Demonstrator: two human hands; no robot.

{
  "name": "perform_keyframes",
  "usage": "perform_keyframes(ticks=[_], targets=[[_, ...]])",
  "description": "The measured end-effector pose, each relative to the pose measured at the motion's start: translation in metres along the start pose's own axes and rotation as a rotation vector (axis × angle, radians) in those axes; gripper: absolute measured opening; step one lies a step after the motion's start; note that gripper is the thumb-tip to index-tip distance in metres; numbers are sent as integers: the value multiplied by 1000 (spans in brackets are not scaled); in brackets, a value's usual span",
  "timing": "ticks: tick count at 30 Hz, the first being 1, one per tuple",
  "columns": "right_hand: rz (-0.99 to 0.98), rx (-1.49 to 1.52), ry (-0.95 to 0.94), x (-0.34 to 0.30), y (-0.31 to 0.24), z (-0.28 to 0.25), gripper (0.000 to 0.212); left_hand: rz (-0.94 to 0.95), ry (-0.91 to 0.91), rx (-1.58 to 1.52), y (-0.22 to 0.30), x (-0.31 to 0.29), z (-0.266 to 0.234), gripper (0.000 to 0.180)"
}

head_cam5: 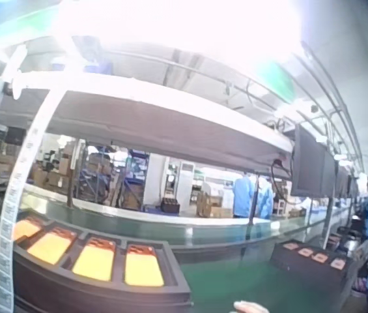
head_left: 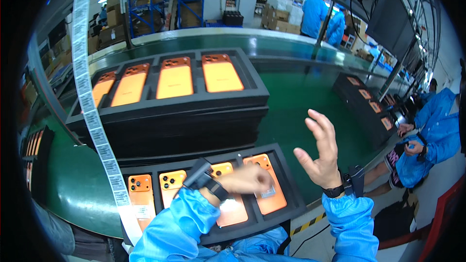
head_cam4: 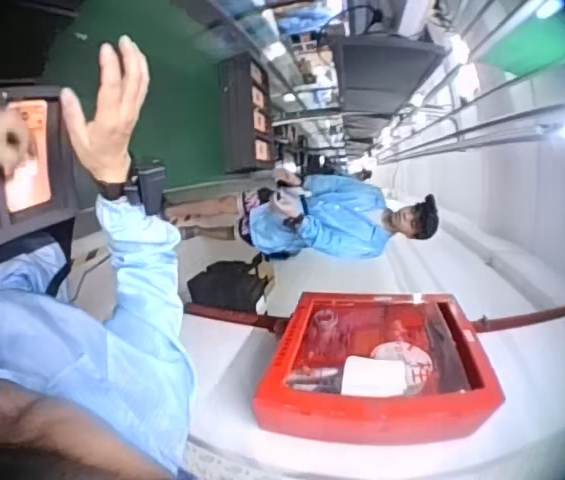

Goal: The person is applying regulatory labels and protective films to the back of mobile phones on a factory assembly line.

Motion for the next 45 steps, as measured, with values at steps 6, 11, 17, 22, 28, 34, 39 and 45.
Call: perform_keyframes(ticks=[6, 11, 17, 22, 28, 34, 39, 45], targets=[[-219, -63, 4, 52, -95, 69, 56, 136, -139, -14, 37, -24, 25, 27], [-242, -89, 35, 76, -113, 129, 51, -224, 1041, 48, 33, -127, -52, 23], [-257, -111, -71, 95, -121, 155, 34, 64, 1976, -238, -1, -278, -59, 60], [-358, 8, -86, 64, -134, 120, 35, 50, 2364, 196, 8, -381, -53, 75], [-290, -23, -223, -26, -133, 40, 41, 28, 2437, 1141, 33, -494, -20, 69], [-226, -134, -283, -111, -122, 26, 37, -84, 2173, 857, 53, -468, 19, 71], [-75, -47, -436, -143, -101, 53, 42, -57, 1691, -230, 57, -393, 54, 81], [-12, -26, -377, -141, -97, 55, 44, 44, 1481, -273, 72, -362, 79, 74]])
Point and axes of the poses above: each hand's wrist, its own x-axis towards the middle knuckle, its own z-axis out of the palm, y = z × x, the point moved 3 cm from there along x, towards the middle knuckle, and after that the axes turned 15 degrees about z, right-handed, at the moved point
